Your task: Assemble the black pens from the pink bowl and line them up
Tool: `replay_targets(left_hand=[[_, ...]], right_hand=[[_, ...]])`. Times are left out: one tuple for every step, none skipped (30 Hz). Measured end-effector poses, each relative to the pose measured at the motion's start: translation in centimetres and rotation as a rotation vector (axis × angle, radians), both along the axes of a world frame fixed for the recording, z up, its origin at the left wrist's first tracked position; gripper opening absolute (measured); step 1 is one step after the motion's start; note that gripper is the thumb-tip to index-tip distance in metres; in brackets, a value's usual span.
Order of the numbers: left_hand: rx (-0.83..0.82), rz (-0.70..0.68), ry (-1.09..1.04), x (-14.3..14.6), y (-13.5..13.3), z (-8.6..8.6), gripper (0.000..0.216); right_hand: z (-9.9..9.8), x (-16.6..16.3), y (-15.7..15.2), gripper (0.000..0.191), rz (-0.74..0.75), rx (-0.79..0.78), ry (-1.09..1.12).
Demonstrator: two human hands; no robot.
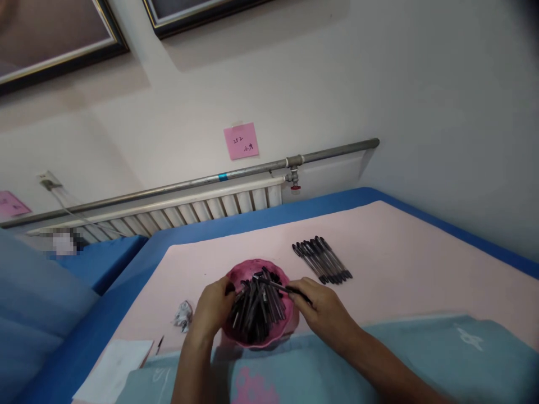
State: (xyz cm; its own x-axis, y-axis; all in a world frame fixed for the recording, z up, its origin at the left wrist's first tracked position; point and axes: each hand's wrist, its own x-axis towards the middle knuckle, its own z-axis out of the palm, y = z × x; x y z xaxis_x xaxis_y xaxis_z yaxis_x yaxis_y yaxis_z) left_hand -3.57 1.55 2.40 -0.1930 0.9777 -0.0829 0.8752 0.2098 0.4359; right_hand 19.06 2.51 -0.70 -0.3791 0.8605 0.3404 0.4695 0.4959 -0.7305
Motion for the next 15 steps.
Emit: replay_targets(left_hand=[[-0.046, 0.001, 0.115, -0.1, 0.0, -0.1, 0.017], [-0.091, -0.002, 0.196, 0.0, 0.0, -0.2, 0.019], [-0.128, -0.004, 0.248, 0.1, 0.0, -0.3, 0.022], [-0.151, 0.000, 0.280, 0.2, 0.1, -0.5, 0.025], [-0.156, 0.012, 0.300, 0.4, 0.1, -0.6, 0.028], [-0.149, 0.029, 0.305, 0.6, 0.2, -0.8, 0.030], [-0.137, 0.044, 0.300, 0.8, 0.3, -0.9, 0.031], [-0.125, 0.058, 0.290, 1.0, 0.5, -1.1, 0.032], [-0.119, 0.068, 0.281, 1.1, 0.6, -1.2, 0.033], [-0.118, 0.072, 0.271, 1.2, 0.7, -1.2, 0.032], [-0.120, 0.069, 0.261, 1.2, 0.8, -1.3, 0.031], [-0.120, 0.063, 0.252, 1.2, 0.8, -1.2, 0.029], [-0.117, 0.056, 0.242, 1.1, 0.8, -1.2, 0.027], [-0.115, 0.045, 0.237, 1.0, 0.8, -1.1, 0.026], [-0.103, 0.029, 0.212, 0.9, 0.7, -1.0, 0.024]], right_hand=[[0.0, 0.0, 0.0, 0.019, -0.001, 0.007, 0.009], [-0.1, 0.0, 0.1, 0.019, 0.000, 0.011, 0.013], [-0.1, 0.0, 0.1, 0.019, 0.002, 0.013, 0.010], [-0.1, -0.1, 0.1, 0.019, 0.004, 0.012, 0.003], [-0.1, -0.1, 0.1, 0.019, 0.006, 0.011, -0.005], [-0.1, -0.1, 0.1, 0.019, 0.009, 0.010, -0.011], [-0.1, -0.2, 0.1, 0.019, 0.011, 0.009, -0.015], [-0.1, -0.2, 0.1, 0.018, 0.014, 0.006, -0.017], [-0.1, -0.2, 0.1, 0.018, 0.018, 0.005, -0.019], [-0.1, -0.2, 0.0, 0.018, 0.020, 0.005, -0.021], [0.0, -0.2, 0.0, 0.018, 0.022, 0.007, -0.024], [0.0, -0.1, 0.0, 0.018, 0.023, 0.010, -0.027], [0.0, -0.1, 0.0, 0.019, 0.023, 0.014, -0.030], [0.0, -0.1, 0.0, 0.019, 0.021, 0.021, -0.032], [0.1, 0.0, 0.0, 0.019, 0.018, 0.028, -0.033]])
